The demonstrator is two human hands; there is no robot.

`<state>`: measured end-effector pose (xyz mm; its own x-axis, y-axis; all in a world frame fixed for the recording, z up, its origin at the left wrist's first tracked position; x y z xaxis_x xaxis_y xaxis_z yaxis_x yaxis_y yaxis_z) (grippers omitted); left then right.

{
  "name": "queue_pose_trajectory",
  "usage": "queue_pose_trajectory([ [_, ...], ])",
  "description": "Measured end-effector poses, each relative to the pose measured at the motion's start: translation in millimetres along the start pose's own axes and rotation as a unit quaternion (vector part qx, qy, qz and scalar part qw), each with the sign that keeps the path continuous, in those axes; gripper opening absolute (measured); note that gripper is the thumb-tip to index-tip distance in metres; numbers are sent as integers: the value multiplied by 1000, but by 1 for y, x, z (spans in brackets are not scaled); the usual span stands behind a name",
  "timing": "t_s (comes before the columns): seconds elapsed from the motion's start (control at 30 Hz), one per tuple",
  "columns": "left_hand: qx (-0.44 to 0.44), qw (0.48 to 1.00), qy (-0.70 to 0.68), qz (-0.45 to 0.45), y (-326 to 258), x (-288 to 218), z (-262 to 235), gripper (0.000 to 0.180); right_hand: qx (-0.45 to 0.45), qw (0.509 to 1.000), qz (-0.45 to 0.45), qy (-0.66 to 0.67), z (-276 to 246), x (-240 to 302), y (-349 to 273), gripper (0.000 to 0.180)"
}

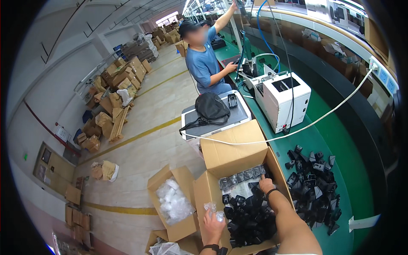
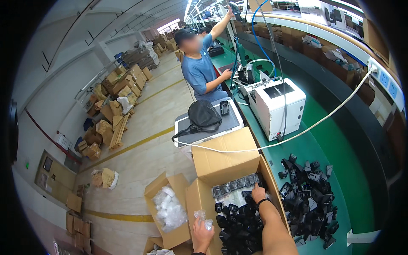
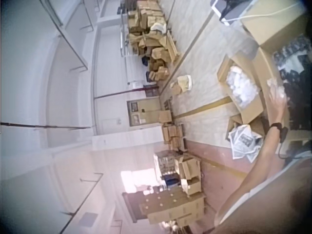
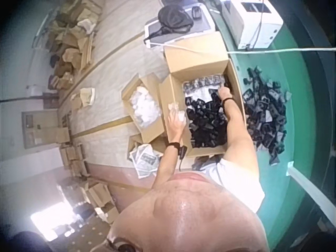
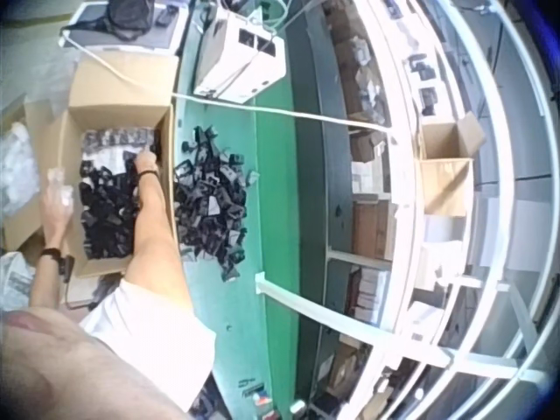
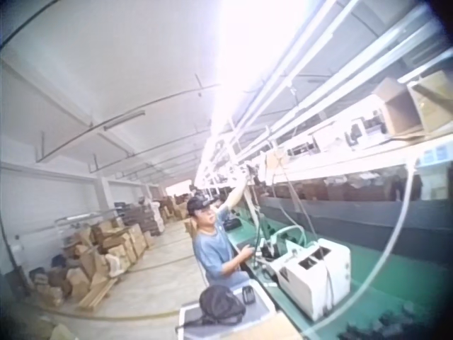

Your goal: The person unpacks small black electronic components from a cardboard box, places them on a green workbench, and then repacks them into individual plastic bags. The person handles the components one at a time, arranging them in the box and on the table.

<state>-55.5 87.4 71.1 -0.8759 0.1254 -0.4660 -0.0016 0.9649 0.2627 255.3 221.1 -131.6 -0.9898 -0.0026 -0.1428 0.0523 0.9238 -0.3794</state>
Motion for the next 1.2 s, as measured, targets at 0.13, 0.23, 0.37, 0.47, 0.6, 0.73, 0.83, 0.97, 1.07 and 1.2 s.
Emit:
queue_pose_trajectory([
  [0.13,-6,1000,10,-16,-6,5,-11,38,84,995,-49,-22,-9,22,-18,31],
  [0.23,-11,1000,7,4,-1,2,4,38,42,999,-11,-21,0,-6,-18,27],
  [0.37,-11,1000,13,-1,-2,6,6,38,20,998,-49,-18,-21,-5,-29,25],
  [0.47,-9,1000,11,-11,-4,9,5,38,-1,998,-64,0,-35,-7,-37,23],
  [0.6,-8,1000,8,-20,-3,8,2,39,20,997,-10,80,-28,-11,-34,22],
  [0.73,8,999,1,-33,-1,2,1,39,46,996,8,74,2,-13,-35,23],
  [0.83,19,999,1,-29,0,-2,-7,41,9,997,-19,69,20,-10,-41,23],
  [0.97,9,1000,17,-23,-1,-1,-2,38,-62,992,-3,109,14,-14,-48,25],
  [1.07,-1,1000,12,-20,-1,3,6,39,-126,974,50,183,-4,-26,-59,23],
  [1.2,-1,999,22,-31,-5,9,4,40,-220,921,14,320,-85,-7,-108,21],
])
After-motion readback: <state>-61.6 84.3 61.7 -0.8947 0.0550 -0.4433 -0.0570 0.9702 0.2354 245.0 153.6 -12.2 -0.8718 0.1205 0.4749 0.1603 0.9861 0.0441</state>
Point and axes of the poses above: each hand's wrist, its own y-axis towards the middle knuckle, its own z-axis out of the palm, x = y × z, the point moved 3 cm from there along y, towards the middle knuckle, and after that the axes turned 8 degrees about -y, right-handed, at the moved point
